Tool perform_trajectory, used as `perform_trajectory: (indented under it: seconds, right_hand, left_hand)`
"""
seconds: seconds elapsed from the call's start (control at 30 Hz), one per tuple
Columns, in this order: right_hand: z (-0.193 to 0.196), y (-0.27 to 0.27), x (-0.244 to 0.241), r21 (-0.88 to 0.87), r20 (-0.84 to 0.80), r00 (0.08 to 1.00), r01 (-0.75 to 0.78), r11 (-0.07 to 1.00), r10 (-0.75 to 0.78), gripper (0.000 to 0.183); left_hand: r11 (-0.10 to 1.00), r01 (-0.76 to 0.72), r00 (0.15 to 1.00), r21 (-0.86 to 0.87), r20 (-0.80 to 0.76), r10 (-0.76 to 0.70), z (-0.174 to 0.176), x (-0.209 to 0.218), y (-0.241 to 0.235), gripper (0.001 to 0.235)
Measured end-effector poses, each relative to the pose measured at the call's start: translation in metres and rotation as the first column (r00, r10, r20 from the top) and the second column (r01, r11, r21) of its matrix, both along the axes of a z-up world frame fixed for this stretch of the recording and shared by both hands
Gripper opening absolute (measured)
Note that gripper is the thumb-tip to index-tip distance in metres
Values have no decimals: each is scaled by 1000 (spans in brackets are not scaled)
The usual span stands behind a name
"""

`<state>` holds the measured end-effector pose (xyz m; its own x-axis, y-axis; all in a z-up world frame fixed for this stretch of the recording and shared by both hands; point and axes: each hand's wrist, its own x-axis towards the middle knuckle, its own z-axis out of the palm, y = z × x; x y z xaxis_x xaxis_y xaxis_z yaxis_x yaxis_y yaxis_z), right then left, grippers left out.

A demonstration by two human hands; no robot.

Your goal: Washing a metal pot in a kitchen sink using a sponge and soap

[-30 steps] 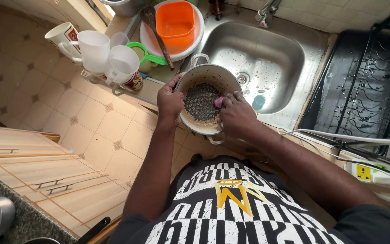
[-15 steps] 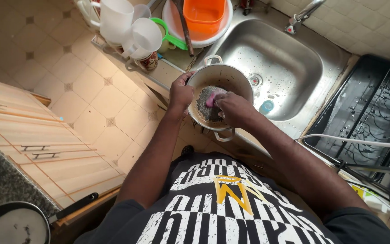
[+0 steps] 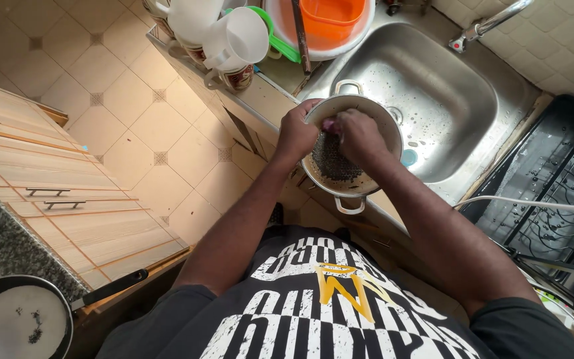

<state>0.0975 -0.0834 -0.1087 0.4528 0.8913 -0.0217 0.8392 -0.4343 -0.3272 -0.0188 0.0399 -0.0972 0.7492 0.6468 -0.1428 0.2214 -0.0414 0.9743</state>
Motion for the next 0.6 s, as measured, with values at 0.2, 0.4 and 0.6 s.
perform_trajectory:
  seconds: [0.2,0.4,0.6]
  right_hand:
    - [46,-20,-49,-280,-134,966,-252,926,222,11]
    - [3,-31,10,-286,23,999,-33,958,42,7]
    - [23,-6,-29,-274,-150,989,-58,960,17,11]
  left_hand:
    - [1000,-8,1000,-5,-9,8,-7,-2,0,50]
    - [1000,4,1000,28,10,-4,-2,-2,0,49]
    - [1000,20,999,18,-31,-19,5,-7,-1,53]
